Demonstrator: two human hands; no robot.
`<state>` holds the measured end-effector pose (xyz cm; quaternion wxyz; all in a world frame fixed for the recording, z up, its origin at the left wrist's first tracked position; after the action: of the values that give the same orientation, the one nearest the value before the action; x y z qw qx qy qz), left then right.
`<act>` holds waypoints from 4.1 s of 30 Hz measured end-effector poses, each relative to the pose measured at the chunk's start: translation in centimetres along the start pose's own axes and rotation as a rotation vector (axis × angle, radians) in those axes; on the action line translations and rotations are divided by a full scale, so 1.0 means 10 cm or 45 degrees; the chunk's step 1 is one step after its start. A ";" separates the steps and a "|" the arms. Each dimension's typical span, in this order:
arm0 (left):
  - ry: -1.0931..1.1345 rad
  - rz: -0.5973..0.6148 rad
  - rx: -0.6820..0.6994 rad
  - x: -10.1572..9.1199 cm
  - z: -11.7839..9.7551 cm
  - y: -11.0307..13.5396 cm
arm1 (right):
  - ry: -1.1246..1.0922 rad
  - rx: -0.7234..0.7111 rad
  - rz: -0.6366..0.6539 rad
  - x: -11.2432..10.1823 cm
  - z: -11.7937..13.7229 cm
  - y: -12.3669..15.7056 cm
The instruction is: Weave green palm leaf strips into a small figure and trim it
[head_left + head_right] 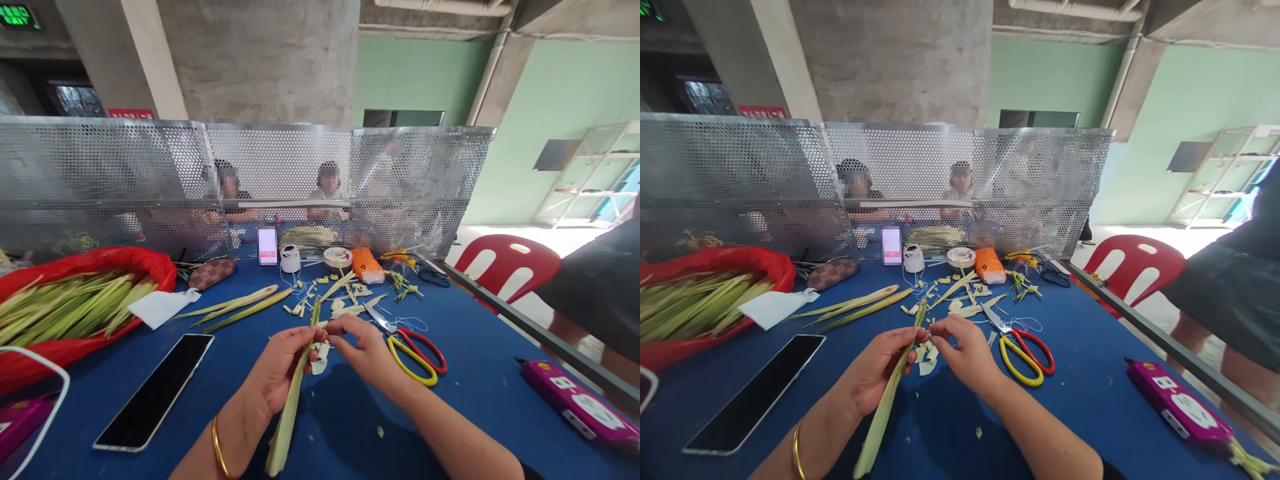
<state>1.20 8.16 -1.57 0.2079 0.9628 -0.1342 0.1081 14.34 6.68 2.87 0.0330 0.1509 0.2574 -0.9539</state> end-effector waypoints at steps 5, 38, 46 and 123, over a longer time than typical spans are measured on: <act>-0.016 0.017 -0.016 0.01 0.01 -0.01 | 0.099 0.010 -0.044 -0.02 -0.02 0.00; 0.007 -0.018 -0.037 0.00 0.03 -0.03 | -0.700 0.577 -0.101 0.03 -0.39 0.04; -0.125 -0.211 0.113 -0.12 -0.03 -0.06 | -1.137 0.801 -0.267 0.03 -0.51 0.13; -0.344 -0.168 0.205 0.06 0.05 -0.02 | -0.694 0.600 -0.346 0.05 -0.42 0.18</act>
<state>1.87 8.00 -1.93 0.1168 0.9889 -0.0884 -0.0260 15.22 7.25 -1.57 -0.0621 -0.1404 0.0305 -0.9877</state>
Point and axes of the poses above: each hand's wrist, its own y-axis away from the middle knuckle, its own x-axis out of the palm, z = x × y, the point moved 8 cm from there along -y, towards the middle knuckle, and after that the axes turned 10 degrees about -y, right-handed, at the moved point
